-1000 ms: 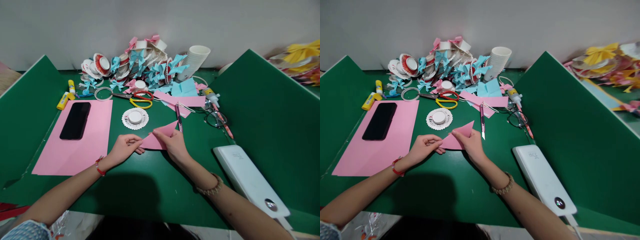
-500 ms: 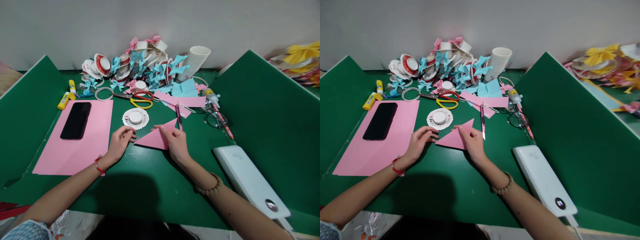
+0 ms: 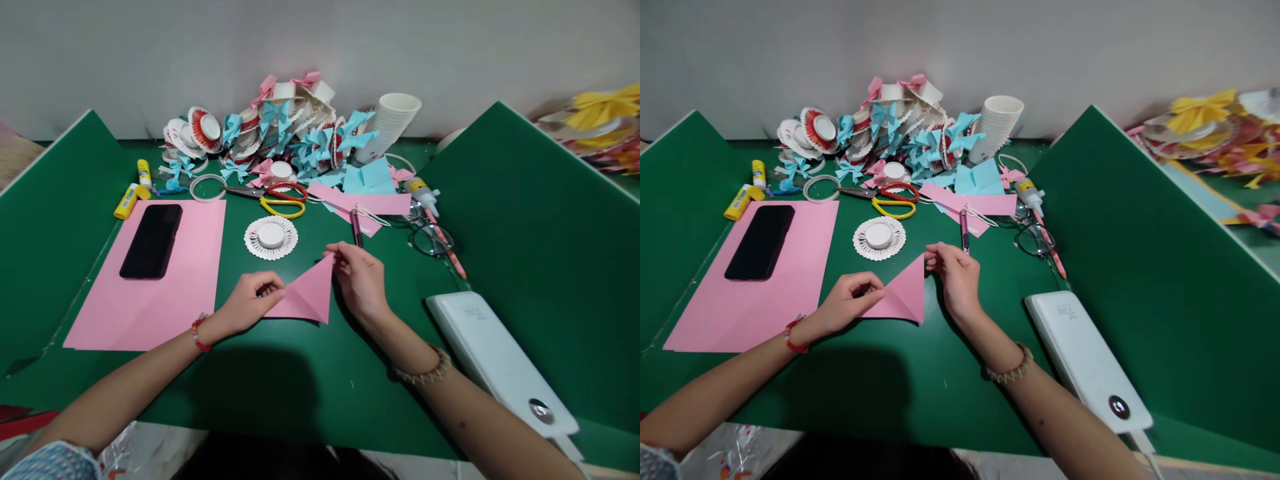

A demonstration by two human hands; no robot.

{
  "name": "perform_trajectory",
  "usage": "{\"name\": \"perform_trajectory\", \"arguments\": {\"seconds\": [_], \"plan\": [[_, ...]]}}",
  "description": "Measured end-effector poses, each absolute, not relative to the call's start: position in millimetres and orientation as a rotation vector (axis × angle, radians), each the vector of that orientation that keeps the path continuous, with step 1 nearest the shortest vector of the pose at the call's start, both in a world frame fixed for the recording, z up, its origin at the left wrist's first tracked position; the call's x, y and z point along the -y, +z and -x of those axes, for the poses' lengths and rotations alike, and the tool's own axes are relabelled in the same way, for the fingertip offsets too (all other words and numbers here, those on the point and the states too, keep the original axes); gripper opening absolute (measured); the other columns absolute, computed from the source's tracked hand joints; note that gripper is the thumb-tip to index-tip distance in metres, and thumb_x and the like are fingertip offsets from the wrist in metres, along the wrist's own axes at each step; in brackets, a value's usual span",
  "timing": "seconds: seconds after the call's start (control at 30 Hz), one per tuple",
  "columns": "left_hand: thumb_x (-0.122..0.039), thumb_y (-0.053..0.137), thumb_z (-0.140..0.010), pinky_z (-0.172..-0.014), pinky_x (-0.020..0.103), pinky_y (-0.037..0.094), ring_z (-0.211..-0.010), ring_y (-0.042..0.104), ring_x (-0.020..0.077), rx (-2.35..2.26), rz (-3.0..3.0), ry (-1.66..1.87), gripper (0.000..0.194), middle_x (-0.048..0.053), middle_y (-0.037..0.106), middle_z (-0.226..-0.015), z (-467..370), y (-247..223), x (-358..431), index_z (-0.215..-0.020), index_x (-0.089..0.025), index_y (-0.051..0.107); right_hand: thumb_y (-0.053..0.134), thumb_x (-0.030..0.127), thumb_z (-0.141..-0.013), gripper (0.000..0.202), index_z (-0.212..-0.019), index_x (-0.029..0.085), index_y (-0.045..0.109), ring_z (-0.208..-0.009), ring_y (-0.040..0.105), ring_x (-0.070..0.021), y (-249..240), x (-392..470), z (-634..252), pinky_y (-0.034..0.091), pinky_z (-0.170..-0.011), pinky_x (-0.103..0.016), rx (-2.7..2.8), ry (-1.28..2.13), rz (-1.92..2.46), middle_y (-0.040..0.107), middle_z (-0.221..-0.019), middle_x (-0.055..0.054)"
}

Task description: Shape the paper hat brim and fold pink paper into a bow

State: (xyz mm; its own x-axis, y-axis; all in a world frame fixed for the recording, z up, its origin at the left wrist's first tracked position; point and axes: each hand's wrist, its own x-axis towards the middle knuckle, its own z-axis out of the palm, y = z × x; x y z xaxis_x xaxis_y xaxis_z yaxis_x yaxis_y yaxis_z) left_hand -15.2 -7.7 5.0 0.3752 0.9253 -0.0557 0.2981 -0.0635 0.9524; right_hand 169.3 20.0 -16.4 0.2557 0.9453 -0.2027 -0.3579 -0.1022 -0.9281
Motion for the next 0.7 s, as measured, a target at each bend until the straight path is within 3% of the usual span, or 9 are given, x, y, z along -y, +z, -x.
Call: {"name": "perform_trajectory", "arguments": {"seconds": [0.17,0.3,0.4,0.5,0.57,0.63,0.7], "plan": [[-0.03,0.053,-0.079,-0.046,0.021,0.039,-0.047,0.048,0.0071,-1.195,-1.302,0.953,0.015,-0.004,0.05,-0.064,16,-3,2,-0.077,-0.016,0.051,0.065,0.041,-0.069,0.024,-0.068,0.018,0.069,-0.053,0.055,-0.0079,-11,-15,-166,0.045,-0.053,-0.021,0.963,1.378,1.115,0.064,-0.059,0.0],[-0.03,0.052,-0.08,-0.045,0.022,0.045,-0.046,0.054,0.0088,-1.154,-1.174,1.014,0.018,-0.003,0.054,-0.068,15,-7,0,-0.089,-0.016,0.047,0.07,0.039,-0.065,0.023,-0.063,0.017,0.065,-0.046,0.052,-0.0076,-7,-7,-161,0.043,-0.049,-0.022,1.2,1.485,1.135,0.061,-0.053,0.002],[-0.028,0.057,-0.078,-0.053,0.022,0.049,-0.062,0.059,0.01,-1.149,-1.292,1.006,0.036,0.004,0.057,-0.093,13,-9,3,-0.109,-0.017,0.044,0.071,0.039,-0.065,0.026,-0.059,0.016,0.062,-0.043,0.049,-0.0065,-5,-5,-160,0.04,-0.045,-0.021,1.198,1.449,1.187,0.062,-0.055,0.001],[-0.027,0.067,-0.071,-0.074,0.027,0.051,-0.094,0.059,0.017,-1.191,-1.523,0.954,0.066,0.013,0.046,-0.124,12,-12,8,-0.128,-0.021,0.034,0.072,0.041,-0.064,0.029,-0.055,0.016,0.06,-0.042,0.046,-0.0071,-4,-5,-160,0.037,-0.043,-0.021,1.259,1.406,1.229,0.06,-0.051,0.001],[-0.028,0.07,-0.068,-0.082,0.03,0.049,-0.104,0.055,0.0207,-1.22,-1.602,0.918,0.08,0.016,0.04,-0.133,11,-13,10,-0.135,-0.021,0.027,0.074,0.042,-0.061,0.032,-0.052,0.016,0.057,-0.041,0.044,-0.007,-3,-4,-159,0.034,-0.042,-0.021,1.318,1.369,1.236,0.057,-0.049,0.001],[-0.03,0.069,-0.07,-0.081,0.03,0.049,-0.106,0.054,0.0215,-1.216,-1.612,0.903,0.08,0.016,0.04,-0.133,12,-12,10,-0.137,-0.02,0.026,0.076,0.044,-0.058,0.036,-0.048,0.017,0.054,-0.041,0.041,-0.0067,-4,-3,-158,0.03,-0.042,-0.021,1.371,1.326,1.229,0.053,-0.045,0.003],[-0.03,0.064,-0.075,-0.087,0.031,0.047,-0.11,0.052,0.0219,-1.202,-1.637,0.933,0.067,0.015,0.045,-0.131,13,-11,9,-0.134,-0.019,0.033,0.076,0.045,-0.055,0.038,-0.045,0.017,0.052,-0.042,0.038,-0.0068,-4,-2,-157,0.028,-0.042,-0.022,1.413,1.301,1.217,0.049,-0.044,0.004]]}}
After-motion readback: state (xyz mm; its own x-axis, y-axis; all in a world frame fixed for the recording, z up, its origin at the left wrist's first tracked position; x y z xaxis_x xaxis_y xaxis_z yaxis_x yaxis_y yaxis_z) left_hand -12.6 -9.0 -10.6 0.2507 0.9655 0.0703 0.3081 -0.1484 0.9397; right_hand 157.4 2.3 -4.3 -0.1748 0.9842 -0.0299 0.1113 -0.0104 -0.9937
